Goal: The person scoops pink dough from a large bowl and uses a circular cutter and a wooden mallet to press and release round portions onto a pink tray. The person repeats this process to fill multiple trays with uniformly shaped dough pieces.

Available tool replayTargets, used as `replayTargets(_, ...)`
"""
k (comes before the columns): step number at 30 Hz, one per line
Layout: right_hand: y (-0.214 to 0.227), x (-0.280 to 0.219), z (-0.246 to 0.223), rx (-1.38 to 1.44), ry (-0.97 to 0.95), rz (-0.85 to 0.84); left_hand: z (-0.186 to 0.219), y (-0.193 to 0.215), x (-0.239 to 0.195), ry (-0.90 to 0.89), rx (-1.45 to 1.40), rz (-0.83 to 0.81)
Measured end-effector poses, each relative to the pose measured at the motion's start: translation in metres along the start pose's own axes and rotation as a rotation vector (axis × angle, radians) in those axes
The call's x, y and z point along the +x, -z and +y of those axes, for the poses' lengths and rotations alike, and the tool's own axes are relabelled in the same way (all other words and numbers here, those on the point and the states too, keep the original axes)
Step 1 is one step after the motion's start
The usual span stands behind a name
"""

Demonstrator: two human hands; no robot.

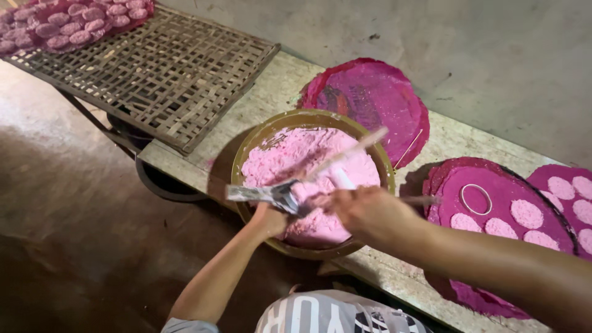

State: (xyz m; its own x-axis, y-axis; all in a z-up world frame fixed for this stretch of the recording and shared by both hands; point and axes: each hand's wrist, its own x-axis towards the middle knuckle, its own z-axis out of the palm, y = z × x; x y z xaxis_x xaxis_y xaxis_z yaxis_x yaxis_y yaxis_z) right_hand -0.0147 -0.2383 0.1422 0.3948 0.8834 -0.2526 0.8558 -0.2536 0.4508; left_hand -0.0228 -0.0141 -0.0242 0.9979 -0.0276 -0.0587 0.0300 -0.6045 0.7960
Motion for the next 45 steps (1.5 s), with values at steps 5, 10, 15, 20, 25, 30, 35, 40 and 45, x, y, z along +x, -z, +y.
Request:
replayTargets(5,0.036,-0.043,0.029,0.121,-0.208,-0.044,-0.018,0.016,0.027,-0.356,0.291,0.293)
replayTargets(10,0.027,0.016,0.008,-0.068,-0.088,-0.117,0.002,0.001,0.023,-0.193,0.189,0.160)
replayTargets(15,-0.004,0.009,-0.002,0.066,-0.125,-0.048,0.007,0.004,0.010,-0.374,0.274,0.286)
replayTargets(20,0.011,-0.052,0.037,0.029,-0.274,0.131,-0.001,0.035,0.016,-0.261,0.095,0.210)
replayTargets(25,0.040,-0.031,0.036,-0.099,-0.107,0.159,0.003,0.014,0.024,-0.308,0.299,0.045)
replayTargets(30,0.039,0.013,0.012,-0.135,-0.015,-0.058,0.000,-0.014,0.030,-0.157,0.064,-0.016)
replayTargets(35,0.049,-0.037,0.030,0.097,-0.179,-0.015,-0.006,0.023,0.015,-0.405,0.235,0.377)
replayTargets(40,0.040,-0.012,0.021,0.039,-0.173,-0.089,0.013,0.023,0.012,-0.493,0.119,0.423)
replayTargets(45,0.012,0.012,-0.003,-0.008,-0.131,-0.015,0.000,0.002,0.029,-0.461,0.328,0.444)
